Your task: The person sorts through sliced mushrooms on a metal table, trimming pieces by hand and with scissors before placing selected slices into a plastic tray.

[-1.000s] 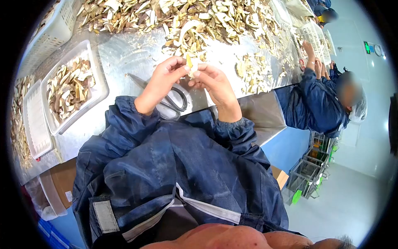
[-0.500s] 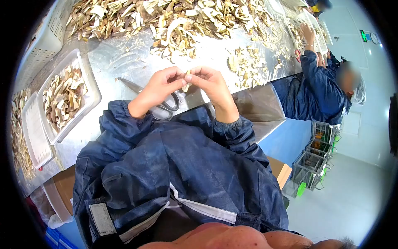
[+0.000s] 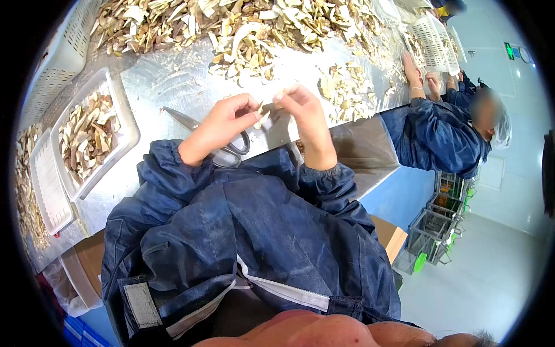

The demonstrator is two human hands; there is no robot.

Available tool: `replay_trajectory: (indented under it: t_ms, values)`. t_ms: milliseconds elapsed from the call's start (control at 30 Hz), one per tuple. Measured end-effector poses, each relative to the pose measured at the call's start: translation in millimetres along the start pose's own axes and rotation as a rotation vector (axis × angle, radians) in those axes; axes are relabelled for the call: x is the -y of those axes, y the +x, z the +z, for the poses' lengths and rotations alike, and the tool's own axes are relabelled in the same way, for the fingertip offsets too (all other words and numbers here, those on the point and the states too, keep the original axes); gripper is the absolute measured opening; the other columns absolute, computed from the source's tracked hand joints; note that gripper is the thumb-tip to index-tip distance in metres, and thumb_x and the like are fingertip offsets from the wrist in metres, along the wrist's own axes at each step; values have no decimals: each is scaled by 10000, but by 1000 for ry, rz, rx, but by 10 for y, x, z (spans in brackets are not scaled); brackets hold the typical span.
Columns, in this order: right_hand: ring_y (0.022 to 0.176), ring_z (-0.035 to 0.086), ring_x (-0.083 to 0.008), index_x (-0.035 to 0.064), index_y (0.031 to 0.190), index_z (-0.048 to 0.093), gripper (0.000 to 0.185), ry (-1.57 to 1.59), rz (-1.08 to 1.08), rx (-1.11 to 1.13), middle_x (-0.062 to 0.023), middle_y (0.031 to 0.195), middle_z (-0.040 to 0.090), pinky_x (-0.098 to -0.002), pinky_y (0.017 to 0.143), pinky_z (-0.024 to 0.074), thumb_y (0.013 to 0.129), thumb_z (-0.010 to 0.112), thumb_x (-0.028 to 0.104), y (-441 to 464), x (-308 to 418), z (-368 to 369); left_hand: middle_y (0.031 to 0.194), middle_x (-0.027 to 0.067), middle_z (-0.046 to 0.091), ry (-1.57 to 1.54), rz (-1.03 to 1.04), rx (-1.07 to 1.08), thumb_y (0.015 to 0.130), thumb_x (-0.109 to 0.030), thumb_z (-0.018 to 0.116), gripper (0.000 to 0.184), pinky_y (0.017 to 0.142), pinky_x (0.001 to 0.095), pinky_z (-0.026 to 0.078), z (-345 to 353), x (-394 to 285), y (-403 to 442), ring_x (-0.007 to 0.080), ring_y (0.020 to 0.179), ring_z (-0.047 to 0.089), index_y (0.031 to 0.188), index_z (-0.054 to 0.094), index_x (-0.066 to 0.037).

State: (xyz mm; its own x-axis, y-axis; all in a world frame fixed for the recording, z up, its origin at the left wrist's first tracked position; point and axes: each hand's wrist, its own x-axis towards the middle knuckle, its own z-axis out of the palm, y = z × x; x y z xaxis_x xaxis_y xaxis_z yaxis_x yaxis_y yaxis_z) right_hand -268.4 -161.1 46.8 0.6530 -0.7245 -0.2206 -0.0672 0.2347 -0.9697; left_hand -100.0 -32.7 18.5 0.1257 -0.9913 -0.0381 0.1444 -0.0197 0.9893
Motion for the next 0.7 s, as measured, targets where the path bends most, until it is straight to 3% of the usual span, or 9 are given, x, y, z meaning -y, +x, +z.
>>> replay_trajectory:
  t_ms: [67, 200, 233, 300, 433, 533, 633, 700]
  values:
    - [716, 603, -91, -20, 972, 646, 182, -123, -66, -99, -50, 835, 672, -233, 641, 480, 890, 728, 120, 85, 4, -181, 830, -18, 597, -32, -4, -6, 923, -111, 639, 103, 663, 228, 453, -23, 4, 7, 52, 774, 546, 935, 604, -15]
    - [736, 630, -213, -11, 1038, 669, 307, -1000, -349, -434, -100, 814, 646, -338, 693, 508, 866, 728, 236, 234, 8, -396, 870, 10, 615, -207, -62, -25, 937, -118, 555, 96, 683, 240, 468, -91, -4, 20, 96, 792, 597, 979, 589, -39]
    - [767, 627, -280, 9, 1007, 695, 287, -943, -364, -441, -139, 826, 627, -372, 725, 510, 848, 718, 248, 285, -11, -407, 891, 25, 620, -289, -76, -26, 945, -127, 520, 113, 697, 246, 469, -89, -47, 17, 115, 804, 606, 1004, 578, -51]
    - [773, 627, -299, 7, 963, 705, 254, -1052, -423, -438, -154, 828, 626, -386, 725, 509, 827, 724, 221, 404, -63, -395, 953, 66, 626, -442, -108, -7, 939, -149, 467, 171, 718, 267, 480, -116, -101, 12, 157, 839, 626, 1063, 551, -66]
    - [800, 627, -340, 7, 872, 716, 199, -1184, -503, -436, -178, 823, 617, -422, 723, 502, 792, 732, 188, 481, -93, -322, 945, 59, 601, -632, -118, -41, 949, -193, 493, 173, 700, 259, 469, -97, -249, -2, 147, 827, 603, 1064, 544, -75]
    - [826, 630, -352, 17, 896, 710, 203, -1147, -407, -398, -168, 846, 631, -438, 725, 500, 791, 734, 188, 434, -49, -296, 888, 33, 557, -659, -153, -92, 966, -225, 507, 180, 634, 246, 439, -106, -311, -11, 120, 757, 548, 1059, 539, -75]
    - [832, 640, -354, 24, 920, 703, 215, -1368, -546, -559, -166, 867, 651, -432, 735, 510, 792, 734, 194, 455, -53, -353, 827, 11, 512, -651, -170, -124, 981, -242, 514, 178, 573, 238, 398, -135, -263, -18, 94, 688, 482, 1023, 536, -70]
    - [846, 641, -352, 31, 948, 705, 234, -1240, -586, -511, -165, 870, 661, -433, 751, 510, 799, 733, 209, 511, -61, -269, 802, 3, 493, -661, -148, -100, 987, -240, 516, 176, 547, 236, 374, -174, -169, 1, 82, 660, 449, 992, 533, -65]
